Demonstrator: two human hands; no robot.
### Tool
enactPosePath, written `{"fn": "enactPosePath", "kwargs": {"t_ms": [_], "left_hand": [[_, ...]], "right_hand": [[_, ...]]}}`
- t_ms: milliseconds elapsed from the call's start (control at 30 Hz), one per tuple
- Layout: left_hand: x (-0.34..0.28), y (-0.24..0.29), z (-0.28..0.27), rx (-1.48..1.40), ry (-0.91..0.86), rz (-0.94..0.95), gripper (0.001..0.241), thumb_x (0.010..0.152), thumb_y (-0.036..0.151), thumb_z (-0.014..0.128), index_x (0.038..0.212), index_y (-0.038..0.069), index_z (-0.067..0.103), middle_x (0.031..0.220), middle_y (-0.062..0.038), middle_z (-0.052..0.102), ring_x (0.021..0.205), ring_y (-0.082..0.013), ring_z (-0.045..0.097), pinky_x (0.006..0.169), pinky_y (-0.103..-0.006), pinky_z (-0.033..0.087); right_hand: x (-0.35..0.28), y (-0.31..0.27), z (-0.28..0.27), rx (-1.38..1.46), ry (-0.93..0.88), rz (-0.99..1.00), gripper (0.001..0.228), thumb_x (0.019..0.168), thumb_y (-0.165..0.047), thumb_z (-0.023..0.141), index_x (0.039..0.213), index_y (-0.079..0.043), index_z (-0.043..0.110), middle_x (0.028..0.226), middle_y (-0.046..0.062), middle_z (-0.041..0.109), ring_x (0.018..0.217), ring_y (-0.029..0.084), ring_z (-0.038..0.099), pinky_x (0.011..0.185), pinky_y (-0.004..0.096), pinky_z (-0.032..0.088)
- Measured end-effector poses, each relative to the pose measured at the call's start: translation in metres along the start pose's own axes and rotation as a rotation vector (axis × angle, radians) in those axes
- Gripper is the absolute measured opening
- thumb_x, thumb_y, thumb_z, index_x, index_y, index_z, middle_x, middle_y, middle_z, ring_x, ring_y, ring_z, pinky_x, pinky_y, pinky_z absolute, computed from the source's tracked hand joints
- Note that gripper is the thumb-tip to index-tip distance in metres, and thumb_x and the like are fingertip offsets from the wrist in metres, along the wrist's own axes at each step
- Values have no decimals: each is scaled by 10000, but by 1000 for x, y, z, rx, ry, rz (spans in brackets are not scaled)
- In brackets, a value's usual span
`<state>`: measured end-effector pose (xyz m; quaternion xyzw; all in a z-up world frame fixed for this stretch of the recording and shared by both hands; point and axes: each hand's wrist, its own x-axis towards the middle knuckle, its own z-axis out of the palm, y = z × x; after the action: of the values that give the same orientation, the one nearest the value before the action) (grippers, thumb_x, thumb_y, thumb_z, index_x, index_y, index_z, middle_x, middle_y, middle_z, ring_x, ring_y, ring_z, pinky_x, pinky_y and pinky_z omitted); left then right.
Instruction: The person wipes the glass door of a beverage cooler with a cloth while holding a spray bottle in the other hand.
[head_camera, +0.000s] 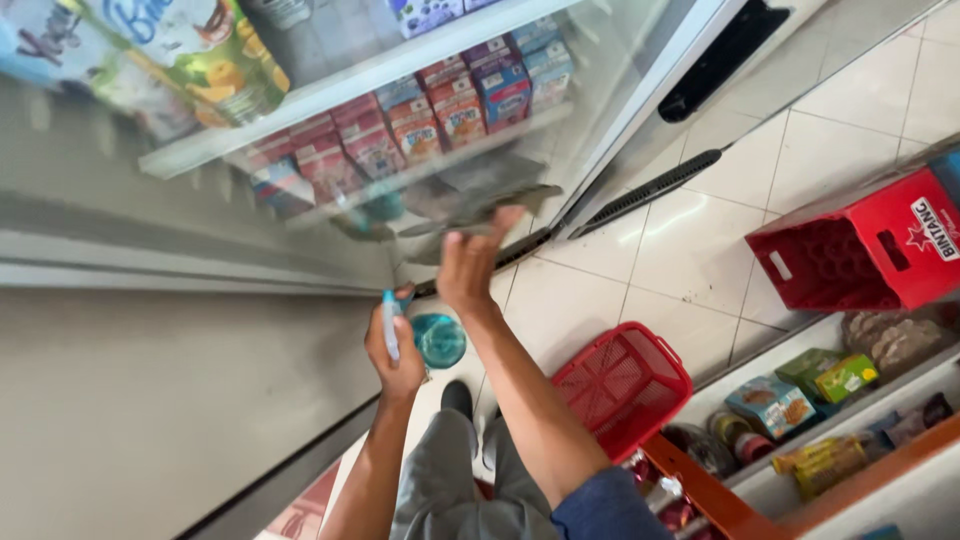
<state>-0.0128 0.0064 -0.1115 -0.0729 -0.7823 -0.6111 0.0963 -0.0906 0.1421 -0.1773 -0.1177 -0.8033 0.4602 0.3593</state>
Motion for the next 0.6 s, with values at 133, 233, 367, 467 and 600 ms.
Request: {"fn": "enactPosePath", "kwargs": {"t_ms": [133, 233, 367, 467, 600], "left_hand": [[9, -20, 10, -85, -40, 220, 388, 1119, 287, 494, 1261, -56, 604, 1283, -174, 650, 1209, -268, 628, 1084, -396, 474], [18, -33, 21, 71, -63, 313, 424, 1102, 325, 484, 1204, -58, 632, 1355, -215, 617, 1187, -314, 636, 1028, -416, 496], [8, -56, 33, 28, -130, 367, 512, 1086, 367, 494, 1204, -121, 595, 1425, -297, 490, 1175, -365, 632, 1014, -452, 503], [15, -70, 38, 134, -123, 494, 523, 1090, 390, 468, 1163, -102, 629, 1452, -298, 483, 1286, -415, 558, 1081, -498, 456], [14, -81, 42, 171, -136, 539, 574, 1091, 477, 407, 1151, -24, 679, 1480, -284, 462, 1401, -423, 479, 1171, -549, 385]], "right_hand": [[10, 87, 7, 359, 190, 598, 753, 1088, -544, 274, 1497, 89, 283, 1527, 334, 340, 1414, 409, 400, 1216, 488, 254], [6, 106, 4, 528, 202, 437, 738, 1085, -505, 328, 1496, 103, 255, 1504, 304, 349, 1352, 388, 404, 1166, 504, 277], [-4, 76, 19, 290, 206, 341, 707, 1138, -435, 363, 1541, 117, 182, 1606, 322, 198, 1500, 463, 220, 1256, 511, 134], [-9, 48, 18, 95, 157, -172, 758, 1171, -389, 417, 1609, 99, 36, 1683, 331, -31, 1574, 514, -28, 1281, 579, -16], [26, 88, -2, -345, 148, -740, 820, 1004, -505, 446, 1626, -77, 127, 1680, 216, 82, 1576, 472, 75, 1282, 657, 61]]}}
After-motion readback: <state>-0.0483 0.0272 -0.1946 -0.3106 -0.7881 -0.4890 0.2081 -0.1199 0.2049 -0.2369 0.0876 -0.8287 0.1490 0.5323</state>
